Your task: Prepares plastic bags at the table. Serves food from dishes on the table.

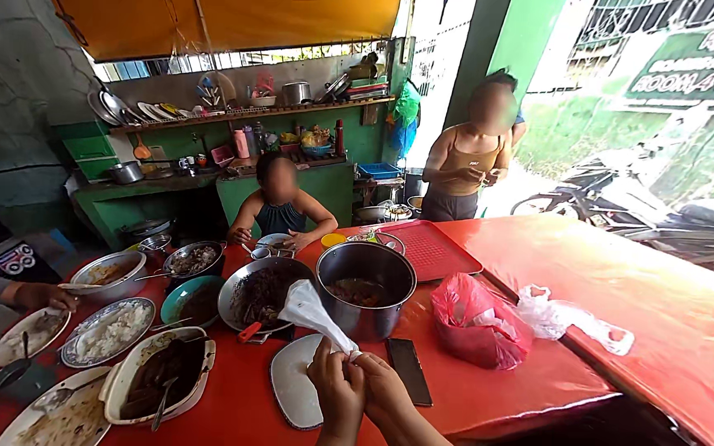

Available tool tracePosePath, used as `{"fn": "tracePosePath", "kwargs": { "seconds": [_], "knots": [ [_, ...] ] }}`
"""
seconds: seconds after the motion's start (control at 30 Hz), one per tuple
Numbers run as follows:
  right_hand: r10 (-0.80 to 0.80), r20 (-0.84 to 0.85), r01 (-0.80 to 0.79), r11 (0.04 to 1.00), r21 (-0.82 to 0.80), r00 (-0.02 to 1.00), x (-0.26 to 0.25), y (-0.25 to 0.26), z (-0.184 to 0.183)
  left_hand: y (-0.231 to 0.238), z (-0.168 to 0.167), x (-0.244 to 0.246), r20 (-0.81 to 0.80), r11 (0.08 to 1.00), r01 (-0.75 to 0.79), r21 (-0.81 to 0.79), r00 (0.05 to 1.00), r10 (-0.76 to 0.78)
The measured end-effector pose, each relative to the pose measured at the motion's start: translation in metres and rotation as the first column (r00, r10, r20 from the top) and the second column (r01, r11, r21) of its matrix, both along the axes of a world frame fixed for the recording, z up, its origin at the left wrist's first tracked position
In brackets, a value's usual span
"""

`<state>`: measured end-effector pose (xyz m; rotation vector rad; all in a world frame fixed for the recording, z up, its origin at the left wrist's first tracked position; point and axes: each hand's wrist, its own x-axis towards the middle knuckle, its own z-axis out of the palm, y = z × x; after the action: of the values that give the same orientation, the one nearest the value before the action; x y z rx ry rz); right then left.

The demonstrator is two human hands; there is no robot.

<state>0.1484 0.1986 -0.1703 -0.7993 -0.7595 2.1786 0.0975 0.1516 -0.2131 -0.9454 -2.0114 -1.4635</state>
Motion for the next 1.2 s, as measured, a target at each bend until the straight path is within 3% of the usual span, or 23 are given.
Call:
{"fn": "tracePosePath", "kwargs": {
  "seconds": [0.1, 0.17, 0.27, 0.37, 0.43, 0.53, 0.6, 0.67, 0.77, 0.87, 0.93, 1.03, 1.2],
  "knots": [
    [-0.065, 0.015, 0.06, 0.972, 0.225, 0.998, -0.003, -0.001, -0.016, -0.007, 0.0, 0.0, 0.126, 0.999, 0.042, 0.029, 0.991, -0.045],
    [-0.093, 0.034, 0.079, 0.953, 0.292, 0.995, -0.002, -0.003, -0.024, -0.011, -0.002, -0.001, 0.178, 0.997, 0.056, 0.046, 0.982, -0.064],
    [-0.046, 0.035, 0.036, 0.969, 0.244, 0.998, -0.003, -0.006, -0.023, -0.018, 0.0, -0.003, 0.312, 0.989, 0.134, 0.066, 0.939, -0.148],
    [0.119, 0.032, -0.121, 0.991, 0.055, 0.992, 0.002, -0.008, -0.01, -0.029, 0.009, 0.001, 0.553, 0.965, 0.221, 0.14, 0.792, -0.261],
    [0.174, 0.019, -0.173, 0.985, -0.026, 0.985, 0.004, -0.009, -0.003, -0.035, 0.014, 0.003, 0.615, 0.948, 0.204, 0.244, 0.723, -0.314],
    [0.175, 0.063, -0.183, 0.97, 0.161, 0.983, 0.006, -0.01, -0.007, -0.044, 0.014, 0.001, 0.56, 0.946, 0.133, 0.294, 0.778, -0.284],
    [0.158, 0.143, -0.202, 0.898, 0.39, 0.977, 0.007, -0.009, -0.011, -0.05, 0.014, -0.003, 0.564, 0.953, 0.112, 0.283, 0.784, -0.26],
    [0.1, 0.215, -0.211, 0.781, 0.588, 0.971, 0.009, -0.008, -0.018, -0.057, 0.017, -0.004, 0.626, 0.946, 0.127, 0.297, 0.722, -0.293],
    [-0.101, 0.202, -0.125, 0.502, 0.856, 0.974, 0.01, -0.011, -0.036, -0.064, 0.025, -0.004, 0.745, 0.932, 0.118, 0.343, 0.571, -0.346],
    [-0.245, 0.1, -0.045, 0.221, 0.974, 0.964, 0.011, -0.017, -0.05, -0.069, 0.027, -0.002, 0.813, 0.927, 0.102, 0.361, 0.452, -0.366],
    [-0.244, 0.045, -0.025, 0.087, 0.996, 0.969, 0.01, -0.016, -0.054, -0.069, 0.025, -0.002, 0.824, 0.926, 0.106, 0.363, 0.427, -0.372],
    [-0.184, 0.005, -0.005, -0.001, 1.0, 0.983, 0.015, -0.016, -0.057, -0.07, 0.022, -0.002, 0.832, 0.931, 0.135, 0.338, 0.42, -0.363],
    [-0.097, 0.029, -0.034, -0.05, 0.998, 0.995, 0.021, -0.006, -0.061, -0.068, 0.014, -0.005, 0.831, 0.94, 0.195, 0.279, 0.441, -0.338]
  ]
}}
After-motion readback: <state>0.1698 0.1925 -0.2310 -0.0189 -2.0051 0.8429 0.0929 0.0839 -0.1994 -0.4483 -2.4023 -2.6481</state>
